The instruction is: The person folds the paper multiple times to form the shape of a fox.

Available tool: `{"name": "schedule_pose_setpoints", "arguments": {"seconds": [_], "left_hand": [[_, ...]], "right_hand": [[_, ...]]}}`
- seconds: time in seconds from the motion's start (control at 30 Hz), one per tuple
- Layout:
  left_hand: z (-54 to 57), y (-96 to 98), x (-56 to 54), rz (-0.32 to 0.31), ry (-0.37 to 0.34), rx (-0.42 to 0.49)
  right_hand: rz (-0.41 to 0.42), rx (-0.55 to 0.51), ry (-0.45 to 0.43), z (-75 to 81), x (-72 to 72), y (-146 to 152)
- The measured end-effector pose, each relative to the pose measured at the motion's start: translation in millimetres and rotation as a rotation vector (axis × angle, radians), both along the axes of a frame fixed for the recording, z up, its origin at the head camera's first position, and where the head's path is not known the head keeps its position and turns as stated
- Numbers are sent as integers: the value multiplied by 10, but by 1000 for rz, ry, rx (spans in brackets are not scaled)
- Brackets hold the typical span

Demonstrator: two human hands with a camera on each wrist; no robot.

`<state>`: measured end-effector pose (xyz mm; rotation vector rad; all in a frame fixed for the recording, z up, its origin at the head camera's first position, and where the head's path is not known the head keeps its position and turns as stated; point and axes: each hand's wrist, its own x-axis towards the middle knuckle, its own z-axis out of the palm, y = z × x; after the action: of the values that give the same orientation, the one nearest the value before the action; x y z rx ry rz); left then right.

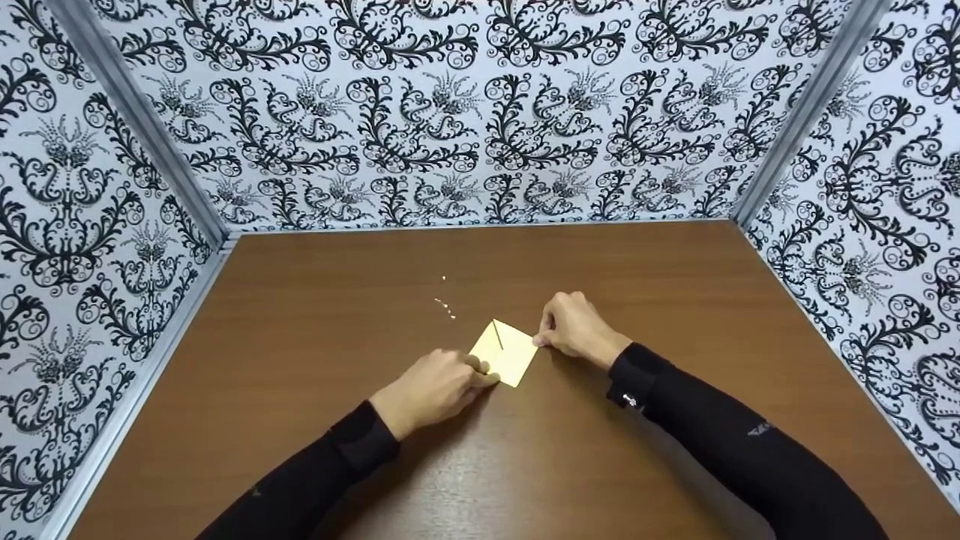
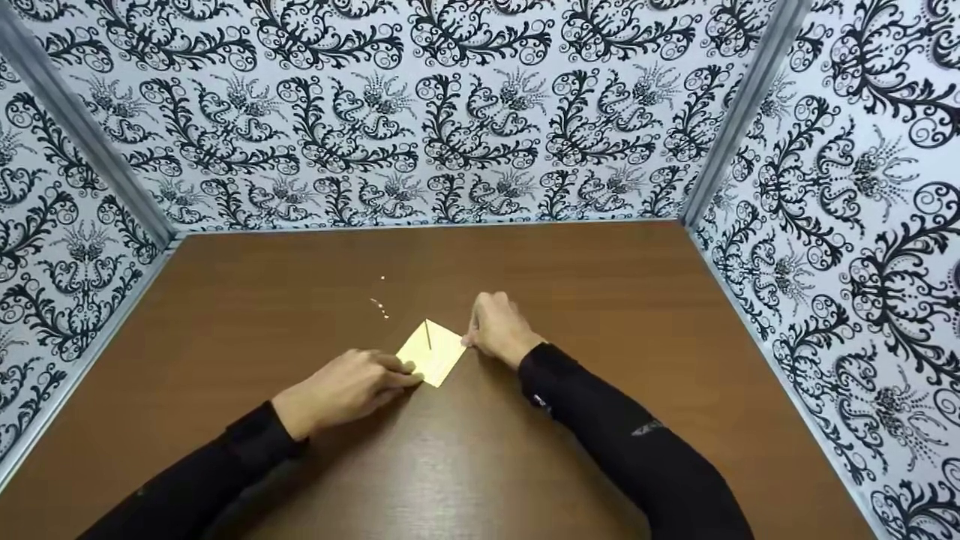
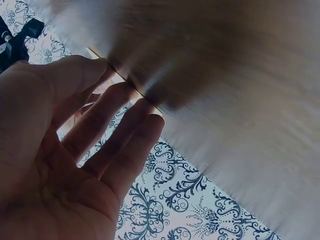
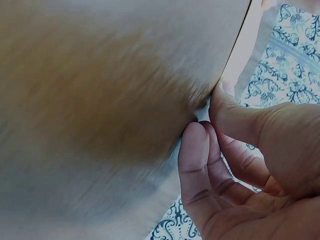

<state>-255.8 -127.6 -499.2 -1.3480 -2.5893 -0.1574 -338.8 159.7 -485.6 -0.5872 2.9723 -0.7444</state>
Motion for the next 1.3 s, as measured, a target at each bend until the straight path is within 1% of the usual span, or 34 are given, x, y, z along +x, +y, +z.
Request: {"name": "schedule_pose_setpoints", "arguments": {"seconds": [0.2, 0.3, 0.4, 0.5, 0.6, 0.7, 0.77, 0.93, 1.03, 1.17, 1.3], "left_hand": [[-1, -32, -29, 3, -49, 27], [1, -37, -38, 9, -87, 32], [0, -49, -52, 12, -109, 26], [-9, -65, -73, 9, -103, 24], [-8, -76, -91, 12, -97, 22], [3, -75, -93, 15, -100, 15], [7, -72, -90, 16, -96, 12], [6, -63, -63, 34, -97, 14], [0, -55, -48, 49, -119, 28], [-12, -38, -38, 76, -147, 76], [-6, 22, -32, 133, -147, 139]], "right_hand": [[-7, -9, 7, -12, -11, 16], [5, -7, 38, -9, 13, 29], [34, -5, 95, 23, 74, 23], [104, -25, 175, 78, 176, -13], [224, -57, 242, 101, 275, -69], [329, -67, 250, 70, 361, -122], [360, -53, 234, 30, 410, -145], [356, -38, 222, -74, 467, -156], [341, -53, 225, -103, 471, -158], [324, -82, 226, -112, 484, -165], [291, -86, 217, -107, 503, -178]]}}
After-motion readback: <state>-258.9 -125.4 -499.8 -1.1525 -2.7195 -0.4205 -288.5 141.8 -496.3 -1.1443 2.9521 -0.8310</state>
